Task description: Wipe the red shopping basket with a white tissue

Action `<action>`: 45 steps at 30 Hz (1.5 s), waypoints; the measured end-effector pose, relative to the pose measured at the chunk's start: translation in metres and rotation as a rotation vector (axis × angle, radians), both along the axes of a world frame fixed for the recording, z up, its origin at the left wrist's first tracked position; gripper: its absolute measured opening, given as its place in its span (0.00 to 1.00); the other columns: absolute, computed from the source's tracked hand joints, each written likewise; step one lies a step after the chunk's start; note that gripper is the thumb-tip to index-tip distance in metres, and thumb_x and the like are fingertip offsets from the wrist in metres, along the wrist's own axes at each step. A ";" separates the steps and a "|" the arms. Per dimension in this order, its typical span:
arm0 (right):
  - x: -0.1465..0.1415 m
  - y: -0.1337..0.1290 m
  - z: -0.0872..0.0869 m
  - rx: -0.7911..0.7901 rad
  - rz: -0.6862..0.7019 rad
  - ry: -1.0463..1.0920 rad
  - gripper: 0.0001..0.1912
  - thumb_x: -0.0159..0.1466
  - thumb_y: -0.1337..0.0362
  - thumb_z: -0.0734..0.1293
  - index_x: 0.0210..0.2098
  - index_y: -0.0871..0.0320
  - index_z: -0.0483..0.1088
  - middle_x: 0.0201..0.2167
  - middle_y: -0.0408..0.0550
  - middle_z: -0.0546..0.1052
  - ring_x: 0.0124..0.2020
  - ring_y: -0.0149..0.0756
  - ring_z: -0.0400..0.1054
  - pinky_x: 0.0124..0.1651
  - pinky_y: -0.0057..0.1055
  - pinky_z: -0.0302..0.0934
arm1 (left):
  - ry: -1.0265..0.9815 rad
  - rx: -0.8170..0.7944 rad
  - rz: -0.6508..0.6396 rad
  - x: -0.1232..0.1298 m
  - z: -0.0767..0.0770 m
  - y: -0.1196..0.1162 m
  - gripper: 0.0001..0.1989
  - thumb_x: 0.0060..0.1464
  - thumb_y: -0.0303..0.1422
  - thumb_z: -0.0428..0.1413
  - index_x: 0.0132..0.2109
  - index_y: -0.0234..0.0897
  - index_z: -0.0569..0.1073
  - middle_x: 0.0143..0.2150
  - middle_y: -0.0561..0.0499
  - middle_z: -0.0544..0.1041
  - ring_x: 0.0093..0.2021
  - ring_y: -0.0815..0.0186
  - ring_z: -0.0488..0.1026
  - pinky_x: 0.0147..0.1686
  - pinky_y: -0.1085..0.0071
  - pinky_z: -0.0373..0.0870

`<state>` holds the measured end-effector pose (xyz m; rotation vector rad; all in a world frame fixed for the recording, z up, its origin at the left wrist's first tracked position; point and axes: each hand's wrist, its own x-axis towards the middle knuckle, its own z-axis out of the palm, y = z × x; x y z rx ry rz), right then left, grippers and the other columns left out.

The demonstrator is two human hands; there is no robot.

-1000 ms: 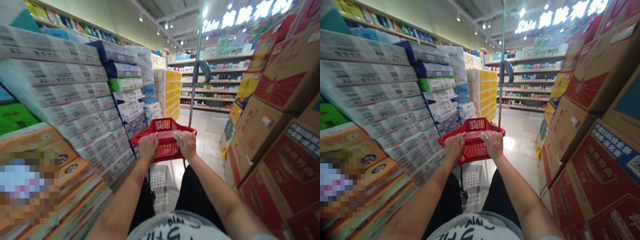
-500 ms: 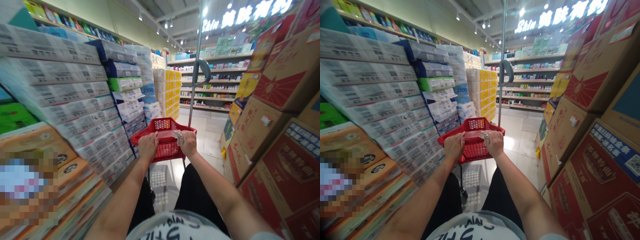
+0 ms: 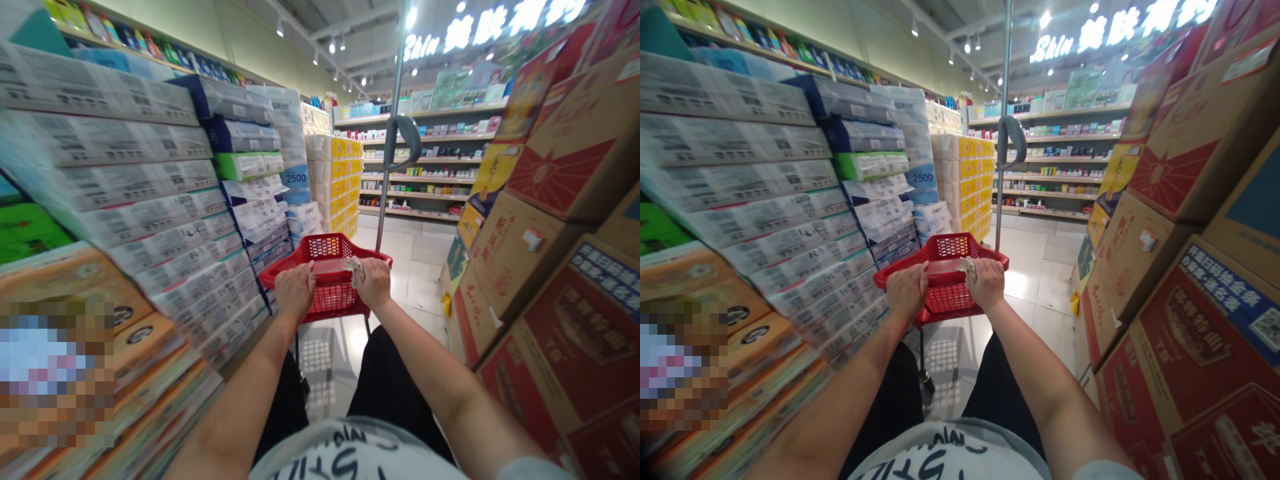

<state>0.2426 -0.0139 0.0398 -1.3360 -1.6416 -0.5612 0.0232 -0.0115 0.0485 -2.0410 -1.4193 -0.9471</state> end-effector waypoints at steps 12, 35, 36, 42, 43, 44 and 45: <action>0.000 0.000 -0.005 0.051 0.024 -0.019 0.13 0.67 0.62 0.57 0.43 0.59 0.72 0.39 0.52 0.76 0.44 0.42 0.66 0.50 0.38 0.52 | 0.000 -0.009 -0.005 -0.001 -0.001 0.002 0.20 0.66 0.38 0.42 0.59 0.40 0.68 0.53 0.47 0.76 0.50 0.58 0.71 0.51 0.58 0.58; -0.001 0.008 0.013 -0.095 -0.038 -0.045 0.13 0.67 0.60 0.58 0.35 0.59 0.71 0.31 0.50 0.76 0.35 0.39 0.66 0.43 0.34 0.52 | -0.001 -0.026 0.009 0.000 0.001 -0.002 0.21 0.66 0.38 0.41 0.59 0.40 0.68 0.54 0.46 0.76 0.51 0.58 0.71 0.52 0.58 0.58; -0.001 0.006 0.008 -0.046 -0.002 -0.060 0.13 0.67 0.61 0.58 0.38 0.59 0.72 0.34 0.51 0.76 0.38 0.40 0.66 0.46 0.35 0.52 | -0.002 -0.028 0.005 0.000 0.001 -0.002 0.21 0.66 0.38 0.41 0.59 0.40 0.68 0.54 0.46 0.76 0.51 0.58 0.71 0.52 0.58 0.58; -0.003 0.006 0.014 -0.142 -0.075 -0.041 0.12 0.66 0.61 0.59 0.33 0.59 0.71 0.30 0.50 0.76 0.34 0.38 0.66 0.43 0.33 0.52 | -0.005 -0.040 0.005 0.000 0.001 -0.001 0.21 0.65 0.38 0.41 0.59 0.40 0.68 0.54 0.45 0.76 0.51 0.57 0.71 0.52 0.57 0.58; -0.003 0.007 0.017 -0.180 -0.097 -0.038 0.13 0.67 0.60 0.59 0.31 0.59 0.70 0.29 0.49 0.75 0.32 0.37 0.66 0.41 0.33 0.51 | -0.010 -0.036 0.006 0.001 0.001 -0.001 0.21 0.65 0.38 0.41 0.59 0.40 0.68 0.54 0.45 0.76 0.51 0.57 0.71 0.52 0.57 0.58; -0.003 0.008 0.018 -0.196 -0.104 -0.041 0.13 0.67 0.60 0.59 0.31 0.59 0.70 0.29 0.49 0.75 0.32 0.37 0.66 0.41 0.33 0.51 | -0.012 -0.033 0.004 0.001 0.001 -0.001 0.21 0.66 0.38 0.41 0.60 0.40 0.68 0.54 0.45 0.76 0.51 0.57 0.71 0.52 0.57 0.58; -0.003 0.008 0.017 -0.187 -0.096 -0.049 0.13 0.67 0.60 0.59 0.32 0.59 0.70 0.29 0.50 0.75 0.33 0.37 0.66 0.42 0.33 0.52 | -0.012 -0.031 0.001 0.001 0.001 -0.002 0.21 0.66 0.38 0.41 0.60 0.40 0.68 0.54 0.46 0.76 0.51 0.57 0.71 0.52 0.57 0.58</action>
